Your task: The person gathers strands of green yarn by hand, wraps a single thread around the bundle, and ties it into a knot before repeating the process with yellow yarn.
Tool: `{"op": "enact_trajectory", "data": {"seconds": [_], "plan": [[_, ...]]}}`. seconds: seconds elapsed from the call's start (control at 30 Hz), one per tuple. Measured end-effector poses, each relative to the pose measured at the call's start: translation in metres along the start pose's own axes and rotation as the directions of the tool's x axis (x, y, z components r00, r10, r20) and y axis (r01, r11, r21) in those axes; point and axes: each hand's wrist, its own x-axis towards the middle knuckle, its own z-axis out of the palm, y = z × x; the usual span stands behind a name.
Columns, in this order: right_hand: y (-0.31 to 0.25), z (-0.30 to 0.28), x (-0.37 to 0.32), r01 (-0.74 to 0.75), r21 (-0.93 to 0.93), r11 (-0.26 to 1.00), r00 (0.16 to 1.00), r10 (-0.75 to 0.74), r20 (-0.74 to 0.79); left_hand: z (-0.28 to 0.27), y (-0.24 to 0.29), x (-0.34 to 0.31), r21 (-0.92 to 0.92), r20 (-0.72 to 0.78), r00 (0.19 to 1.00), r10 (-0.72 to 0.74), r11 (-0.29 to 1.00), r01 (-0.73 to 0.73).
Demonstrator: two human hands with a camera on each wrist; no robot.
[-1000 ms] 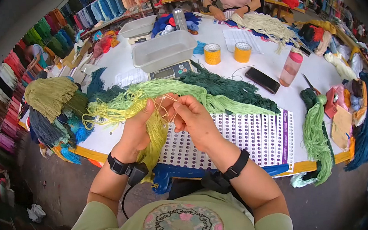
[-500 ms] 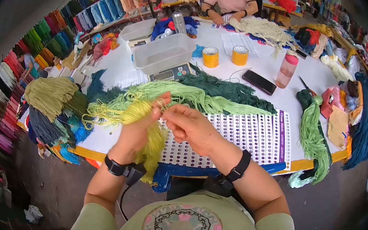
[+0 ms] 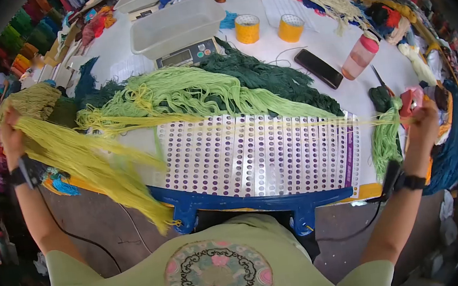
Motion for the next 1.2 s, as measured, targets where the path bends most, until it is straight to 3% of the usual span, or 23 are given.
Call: {"op": "enact_trajectory", "data": {"seconds": [0.03,0.1,0.13,0.17,0.2,0.23,0.27,0.3,0.37,0.4,0.47,0.5,0.57,0.63,0.7,0.83,0.9,0.97,1.03,1.07,1.1,1.17,1.2], "plan": [[0.001,-0.007,0.007,0.050,-0.092,0.995,0.999,-0.050,0.005,-0.064,0.032,0.113,-0.011,0.569,0.820,-0.058,0.997,0.079],[0.003,-0.014,0.026,0.159,-0.264,0.951,0.987,-0.154,0.038,-0.007,0.027,0.068,-0.101,0.777,0.625,-0.074,0.965,0.240],[0.004,-0.014,0.032,0.208,-0.343,0.916,0.978,-0.200,0.059,0.019,0.001,0.027,-0.121,0.752,0.659,-0.006,0.982,0.148],[0.013,0.056,-0.009,0.115,-0.346,0.931,0.991,-0.086,0.100,0.046,-0.028,-0.018,-0.137,0.729,0.681,0.066,0.989,0.051],[0.040,0.082,-0.023,0.069,-0.579,0.812,0.937,0.147,0.318,0.070,-0.054,-0.056,-0.106,0.658,0.753,-0.007,0.989,0.102],[0.038,0.148,-0.069,-0.048,-0.594,0.803,0.831,0.362,0.422,0.086,-0.080,-0.089,-0.080,0.576,0.814,-0.082,0.985,0.155],[0.080,0.154,-0.070,0.014,-0.628,0.778,0.631,0.480,0.610,0.094,-0.105,-0.110,-0.030,0.641,0.749,-0.168,0.969,0.244],[0.080,0.184,-0.093,-0.137,-0.745,0.653,0.483,0.700,0.526,0.098,-0.132,-0.126,0.026,0.697,0.672,-0.250,0.945,0.325],[0.128,0.201,-0.102,-0.253,-0.760,0.599,0.318,0.793,0.519,0.094,-0.182,-0.152,0.153,0.736,0.559,-0.382,0.898,0.412],[0.148,0.200,-0.095,-0.254,-0.759,0.599,0.319,0.793,0.519,0.089,-0.207,-0.161,0.189,0.759,0.490,-0.428,0.866,0.464],[0.174,0.203,-0.079,-0.432,-0.351,0.831,0.698,0.555,0.454,0.077,-0.245,-0.181,0.285,0.757,0.373,-0.537,0.784,0.551],[0.168,0.207,-0.077,-0.434,-0.354,0.829,0.694,0.558,0.455,0.074,-0.254,-0.193,0.339,0.730,0.329,-0.599,0.735,0.587],[0.156,0.214,-0.073,-0.268,-0.473,0.839,0.865,0.426,0.265,0.070,-0.263,-0.215,0.527,0.646,0.287,-0.708,0.685,0.503],[0.158,0.218,-0.087,-0.167,-0.486,0.858,0.860,0.368,0.354,0.064,-0.278,-0.224,0.556,0.628,0.247,-0.738,0.648,0.521],[0.141,0.239,-0.119,-0.207,-0.572,0.793,0.559,0.576,0.597,0.063,-0.289,-0.236,0.584,0.609,0.209,-0.765,0.610,0.535],[0.217,0.246,-0.126,-0.019,-0.541,0.841,0.617,0.435,0.655,0.067,-0.306,-0.252,0.628,0.601,0.269,-0.753,0.653,0.424],[0.190,0.257,-0.126,0.307,-0.638,0.706,0.820,0.144,0.554,0.070,-0.308,-0.255,0.802,0.434,0.354,-0.829,0.534,0.268],[0.177,0.262,-0.135,0.148,-0.593,0.792,0.787,0.268,0.555,0.070,-0.309,-0.260,0.848,0.382,0.376,-0.844,0.482,0.221],[0.188,0.261,-0.147,0.346,-0.580,0.738,0.601,0.301,0.741,0.070,-0.320,-0.264,0.922,0.381,0.355,-0.854,0.381,-0.074],[0.209,0.256,-0.150,0.538,-0.538,0.649,0.594,0.162,0.788,0.069,-0.321,-0.268,0.879,0.476,0.382,-0.792,0.417,-0.233],[0.210,0.253,-0.153,0.538,-0.538,0.649,0.596,0.159,0.787,0.064,-0.327,-0.270,0.877,0.479,0.381,-0.791,0.418,-0.236],[0.211,0.252,-0.159,0.585,-0.623,0.519,0.623,0.204,0.755,0.057,-0.336,-0.275,0.638,0.770,0.406,-0.492,0.595,-0.488],[0.210,0.252,-0.158,0.585,-0.617,0.527,0.620,0.201,0.759,0.055,-0.335,-0.278,0.611,0.789,0.427,-0.442,0.634,-0.473]]}}
